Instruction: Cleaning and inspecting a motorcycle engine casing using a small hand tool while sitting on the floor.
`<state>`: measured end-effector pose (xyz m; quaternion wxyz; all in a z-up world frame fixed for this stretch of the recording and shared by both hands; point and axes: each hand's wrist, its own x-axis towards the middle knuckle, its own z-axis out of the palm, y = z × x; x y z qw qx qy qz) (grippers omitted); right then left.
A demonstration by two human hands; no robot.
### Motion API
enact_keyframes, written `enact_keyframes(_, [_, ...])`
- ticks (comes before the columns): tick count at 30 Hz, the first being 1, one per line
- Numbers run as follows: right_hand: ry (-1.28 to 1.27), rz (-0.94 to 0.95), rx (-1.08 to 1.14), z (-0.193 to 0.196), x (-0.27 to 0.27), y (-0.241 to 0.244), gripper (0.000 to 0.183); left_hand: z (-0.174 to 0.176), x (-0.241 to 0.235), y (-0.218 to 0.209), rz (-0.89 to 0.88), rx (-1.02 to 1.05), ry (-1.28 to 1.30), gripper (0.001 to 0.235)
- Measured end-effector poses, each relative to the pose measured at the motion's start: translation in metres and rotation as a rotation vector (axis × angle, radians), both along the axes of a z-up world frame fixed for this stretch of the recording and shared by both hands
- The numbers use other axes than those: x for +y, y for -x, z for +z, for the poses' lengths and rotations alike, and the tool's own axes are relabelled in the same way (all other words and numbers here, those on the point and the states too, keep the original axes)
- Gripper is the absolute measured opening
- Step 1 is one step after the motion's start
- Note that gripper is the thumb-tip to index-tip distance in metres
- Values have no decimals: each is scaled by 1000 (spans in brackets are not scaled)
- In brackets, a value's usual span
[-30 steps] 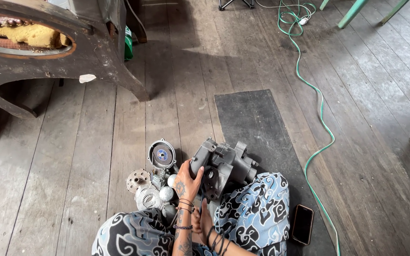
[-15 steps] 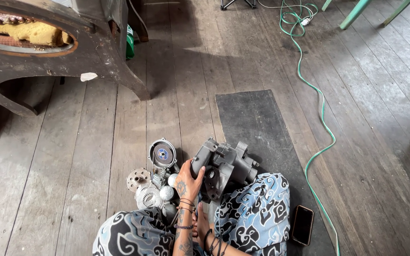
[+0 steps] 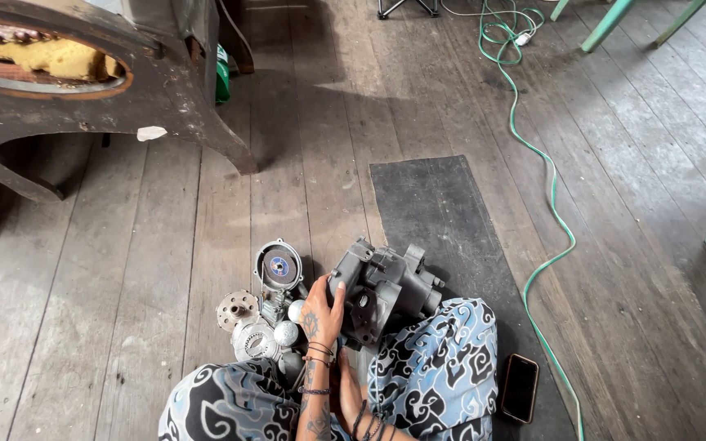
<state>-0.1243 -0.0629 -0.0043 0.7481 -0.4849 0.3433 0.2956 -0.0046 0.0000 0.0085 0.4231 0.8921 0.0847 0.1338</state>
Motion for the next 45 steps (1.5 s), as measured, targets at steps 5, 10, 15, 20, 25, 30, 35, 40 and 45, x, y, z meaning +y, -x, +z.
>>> enact_keyframes(5, [-99,-129,29,-77,-3,13,65,0,3,0,-21,-10,-2,41])
enact_keyframes(10, [-375,-58,231,-142,-16,29,74,2,0,-1,-14,-1,-12,42])
enact_keyframes(15, [-356,-17,108,-117,-18,18,73,-3,0,-3,-5,18,-9,43])
enact_keyframes(20, [-344,-124,144,-100,-17,-6,73,-5,1,-2,-20,-8,-6,42])
enact_keyframes(25, [-424,-35,182,-120,-22,15,73,-7,0,-2,-13,-2,-30,44])
enact_keyframes(30, [-398,-104,144,-95,-21,10,72,-7,-1,-2,-10,-10,-31,44])
enact_keyframes(35, [-353,-232,166,-76,-16,3,69,-5,0,-2,-13,-14,-34,43])
enact_keyframes(40, [-484,32,133,-138,-21,23,75,-9,2,-4,0,9,-45,46])
enact_keyframes(45, [-273,-62,107,-84,-15,23,72,-6,0,-4,-13,6,-23,45])
